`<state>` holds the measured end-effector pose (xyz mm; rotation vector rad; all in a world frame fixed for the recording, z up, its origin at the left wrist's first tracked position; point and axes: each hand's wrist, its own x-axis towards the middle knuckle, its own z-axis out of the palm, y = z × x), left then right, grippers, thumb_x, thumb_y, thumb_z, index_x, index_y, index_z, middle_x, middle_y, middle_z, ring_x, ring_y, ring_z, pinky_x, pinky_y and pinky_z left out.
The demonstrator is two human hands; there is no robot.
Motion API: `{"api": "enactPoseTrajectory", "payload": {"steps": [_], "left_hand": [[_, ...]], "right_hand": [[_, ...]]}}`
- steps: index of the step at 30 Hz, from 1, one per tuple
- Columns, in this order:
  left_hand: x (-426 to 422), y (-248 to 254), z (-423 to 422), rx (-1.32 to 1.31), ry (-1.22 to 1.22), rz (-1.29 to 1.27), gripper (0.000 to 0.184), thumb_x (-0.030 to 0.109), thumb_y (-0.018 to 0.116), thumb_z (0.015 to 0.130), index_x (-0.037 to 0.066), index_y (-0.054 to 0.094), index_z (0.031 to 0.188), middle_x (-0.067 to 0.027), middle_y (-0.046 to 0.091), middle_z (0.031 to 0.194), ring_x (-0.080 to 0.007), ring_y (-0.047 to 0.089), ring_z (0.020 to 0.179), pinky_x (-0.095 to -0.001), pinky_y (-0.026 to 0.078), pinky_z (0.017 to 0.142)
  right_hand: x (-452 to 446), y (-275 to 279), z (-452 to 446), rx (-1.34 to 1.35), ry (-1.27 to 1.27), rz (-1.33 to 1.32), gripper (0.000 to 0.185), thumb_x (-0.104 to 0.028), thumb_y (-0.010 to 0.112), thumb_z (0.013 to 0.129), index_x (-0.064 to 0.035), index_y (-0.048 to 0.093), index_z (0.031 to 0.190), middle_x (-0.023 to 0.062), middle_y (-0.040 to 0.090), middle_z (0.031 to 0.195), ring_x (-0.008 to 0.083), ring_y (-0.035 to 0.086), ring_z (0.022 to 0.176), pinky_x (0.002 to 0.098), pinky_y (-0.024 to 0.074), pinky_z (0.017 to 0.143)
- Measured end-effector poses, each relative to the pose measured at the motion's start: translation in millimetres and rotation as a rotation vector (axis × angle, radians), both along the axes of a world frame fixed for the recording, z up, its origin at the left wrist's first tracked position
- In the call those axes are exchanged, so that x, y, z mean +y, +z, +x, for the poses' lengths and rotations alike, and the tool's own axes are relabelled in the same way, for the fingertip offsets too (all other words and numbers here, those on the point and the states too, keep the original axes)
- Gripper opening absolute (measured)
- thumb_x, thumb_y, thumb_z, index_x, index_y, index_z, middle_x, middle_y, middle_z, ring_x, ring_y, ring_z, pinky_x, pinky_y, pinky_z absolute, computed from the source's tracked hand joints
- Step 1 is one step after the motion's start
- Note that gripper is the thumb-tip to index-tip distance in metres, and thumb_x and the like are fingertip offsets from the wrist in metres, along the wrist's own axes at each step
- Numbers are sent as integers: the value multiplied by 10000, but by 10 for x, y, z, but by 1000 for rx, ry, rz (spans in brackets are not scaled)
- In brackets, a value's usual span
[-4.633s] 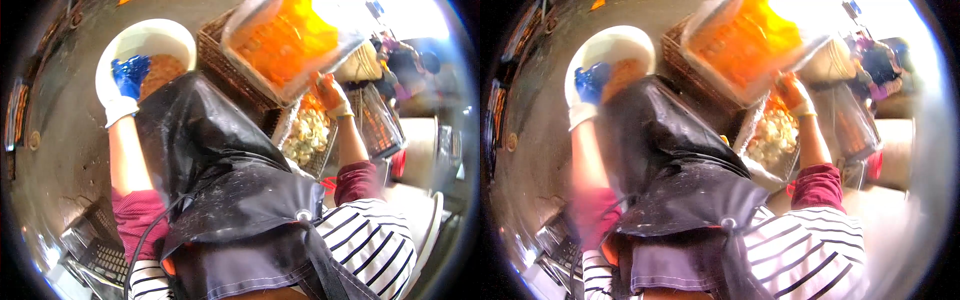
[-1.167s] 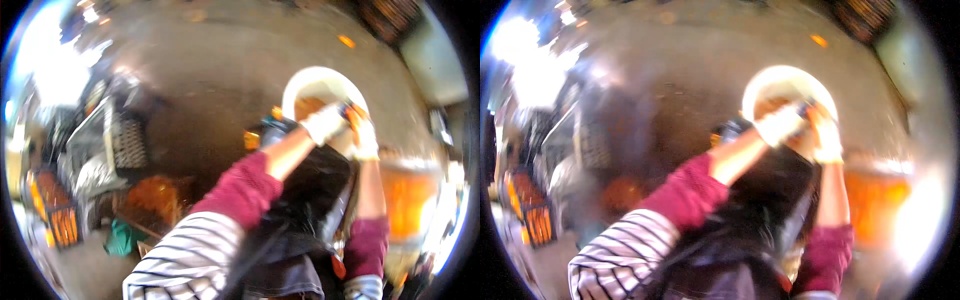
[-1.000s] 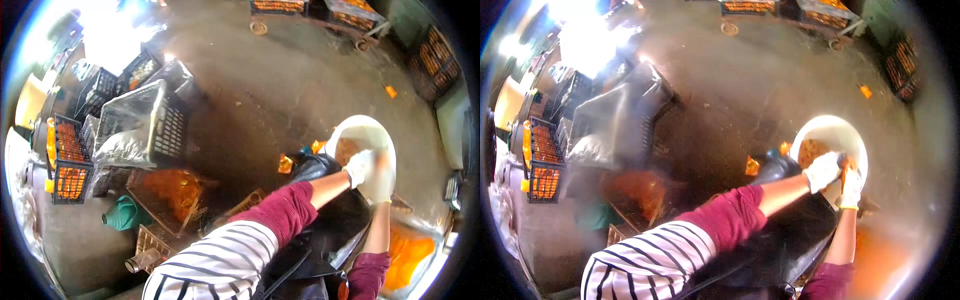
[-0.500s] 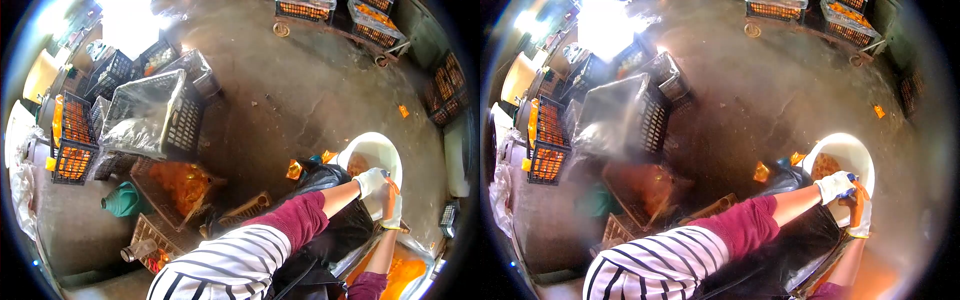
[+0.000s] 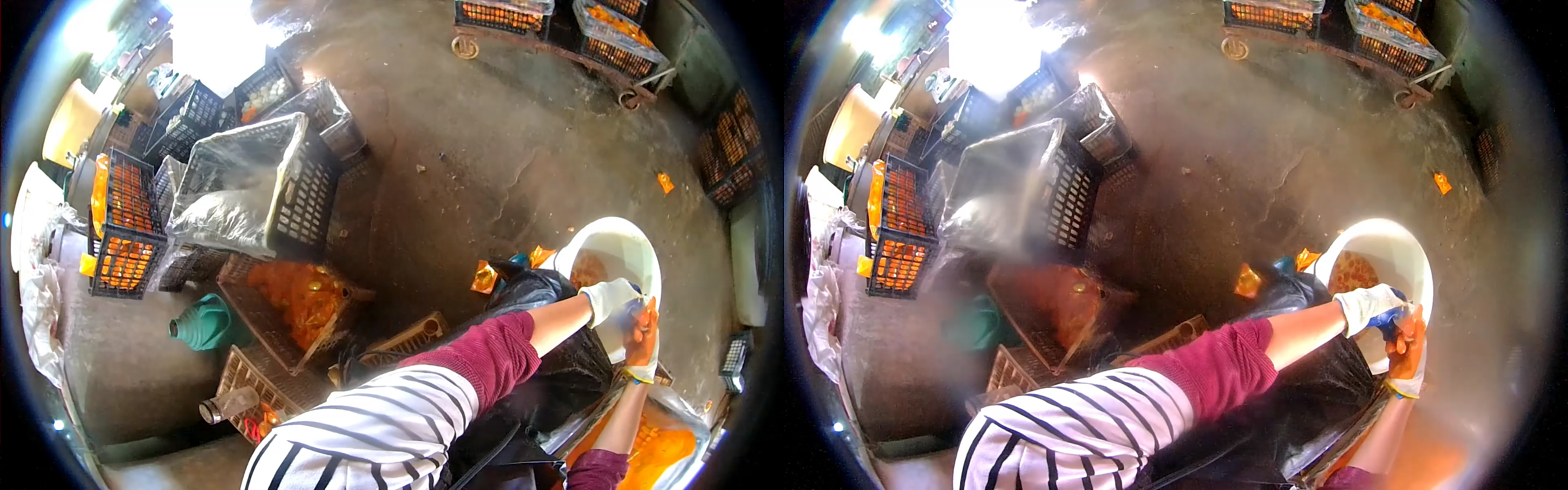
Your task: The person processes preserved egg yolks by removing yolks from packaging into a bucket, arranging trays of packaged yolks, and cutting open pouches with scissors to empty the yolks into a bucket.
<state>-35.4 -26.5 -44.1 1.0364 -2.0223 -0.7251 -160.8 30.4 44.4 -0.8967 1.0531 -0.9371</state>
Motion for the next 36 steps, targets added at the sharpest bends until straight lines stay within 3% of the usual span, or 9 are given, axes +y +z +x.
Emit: {"api": "enactPoseTrajectory", "payload": {"steps": [5,9,11,15,18,23,27,31,36], "left_hand": [[86,59,38,865,106,889,165,214,536,827,75,621,850,-103,602,743,-211,610,745,-351,462,583],[119,-69,-83,928,230,564,178,190,473,852,68,593,798,-88,588,730,-223,543,640,-334,447,547],[216,172,76,841,274,653,191,183,492,827,60,631,875,-126,631,827,-275,596,805,-335,464,705],[235,240,145,756,288,681,188,175,484,851,64,624,909,-110,618,844,-244,580,810,-318,464,720],[160,193,142,772,208,662,169,167,471,879,71,607,913,-80,592,824,-199,547,757,-301,458,680],[201,367,124,1234,-88,916,97,154,513,878,98,588,904,-34,561,805,-131,510,723,-285,462,632],[437,659,317,1031,-182,975,265,185,506,893,45,537,1115,-90,584,987,-190,556,920,-289,487,716],[326,477,220,1021,-113,1167,215,126,521,879,60,579,1075,-91,619,881,-184,602,671,-266,485,599],[155,124,158,475,-182,696,233,50,542,865,10,544,1095,-133,589,1014,-243,590,905,-298,505,768]], "right_hand": [[-93,102,274,80,74,-4,261,-349,521,897,-117,542,1014,-42,457,711,43,419,599,185,341,515],[-186,-202,231,656,243,-583,252,-323,473,927,-113,547,1043,-17,577,886,78,557,783,212,449,619],[-206,-140,340,220,97,5,252,-318,463,932,-115,547,1055,-8,594,916,94,577,838,220,468,653],[-315,-190,307,253,93,47,447,-301,429,955,7,422,1278,46,504,1196,127,461,1081,248,363,922],[-330,-189,389,49,190,-141,391,-319,442,936,-76,471,1241,43,551,1134,146,535,1012,288,450,851],[-506,-245,-83,1008,223,-671,356,-209,396,919,-35,505,1211,130,545,1140,264,507,1011,341,409,885],[-329,23,-23,1340,78,-954,265,-226,433,891,-70,570,1057,125,593,1031,268,555,968,343,451,842],[-311,86,-53,112,-191,-242,164,-100,518,883,-40,564,1029,75,604,980,157,585,889,257,492,767],[-234,126,-120,801,-132,-685,171,-116,512,892,-26,558,1030,83,613,971,176,603,861,266,506,744]]}}
